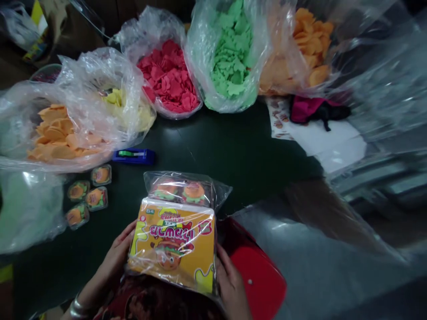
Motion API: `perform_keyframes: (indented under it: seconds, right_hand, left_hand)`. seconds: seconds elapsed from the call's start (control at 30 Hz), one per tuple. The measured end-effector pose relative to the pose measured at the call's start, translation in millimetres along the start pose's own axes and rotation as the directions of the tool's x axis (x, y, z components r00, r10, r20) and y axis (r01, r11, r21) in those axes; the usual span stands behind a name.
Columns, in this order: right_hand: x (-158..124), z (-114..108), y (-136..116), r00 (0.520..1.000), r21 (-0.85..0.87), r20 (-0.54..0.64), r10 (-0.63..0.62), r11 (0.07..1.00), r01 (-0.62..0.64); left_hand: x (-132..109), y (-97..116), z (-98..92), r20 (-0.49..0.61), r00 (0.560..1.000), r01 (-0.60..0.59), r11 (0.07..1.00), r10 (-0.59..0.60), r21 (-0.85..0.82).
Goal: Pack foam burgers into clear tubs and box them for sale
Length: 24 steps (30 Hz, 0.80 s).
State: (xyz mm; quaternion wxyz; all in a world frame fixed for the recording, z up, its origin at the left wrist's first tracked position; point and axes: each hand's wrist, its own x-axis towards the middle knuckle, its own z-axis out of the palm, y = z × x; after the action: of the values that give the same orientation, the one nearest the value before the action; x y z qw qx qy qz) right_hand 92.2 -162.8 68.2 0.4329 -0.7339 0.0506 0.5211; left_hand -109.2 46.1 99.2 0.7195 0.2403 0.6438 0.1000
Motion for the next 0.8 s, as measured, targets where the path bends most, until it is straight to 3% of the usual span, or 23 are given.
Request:
perform_keyframes:
  seconds: [0.07,0.17,0.3,0.4,0.47,0.6,0.7,0.8]
  right_hand:
    - [-7.6,-7.0,-4.5,0.997,0.036,0.077,0.029,0.999,-0.032]
    - [-18.7,-10.2,-19.4,0.992,0.044,0.110,-0.056,0.998,0.051]
    - [-6.7,13.0,-45.9,0.978,-0.028,0.054,-0.201,0.979,0.203]
    - [12.0,34.5,-60.7,0.956,0.005,0.073,-0.285,0.958,0.286]
    - [17.8,41.7,-64.2,0.939,0.003,0.112,-0.327,0.945,0.328]
    - [7.7,41.0,-57.9,0.912,-0.062,0.131,-0.388,0.915,0.398]
    - [-7.2,38.2,-44.7,0.904,-0.119,0.121,-0.409,0.899,0.422]
    - [-22.2,31.1,-25.4,0.907,-0.221,0.160,-0.390,0.881,0.418]
  left_hand:
    - [-12.0,3.5,-5.2,-0.047,0.996,-0.075,0.997,0.074,-0.012]
    - [-28.4,8.6,-17.1,-0.029,0.977,-0.204,0.970,0.209,0.136]
    - [-25.9,18.2,-13.7,0.119,0.928,-0.372,0.858,0.353,0.355]
    - [-18.1,18.2,-5.0,0.156,0.899,-0.434,0.784,0.409,0.445]
    - [-17.2,13.7,-3.4,0.145,0.851,-0.489,0.659,0.505,0.572]
    - [-22.8,5.2,-8.4,0.230,0.716,-0.520,0.284,0.659,0.805]
    - [-27.3,-3.5,-17.2,0.289,0.724,-0.488,0.170,0.626,0.856]
    - [-34.0,-23.5,-36.9,0.340,0.740,-0.528,0.189,0.580,0.828]
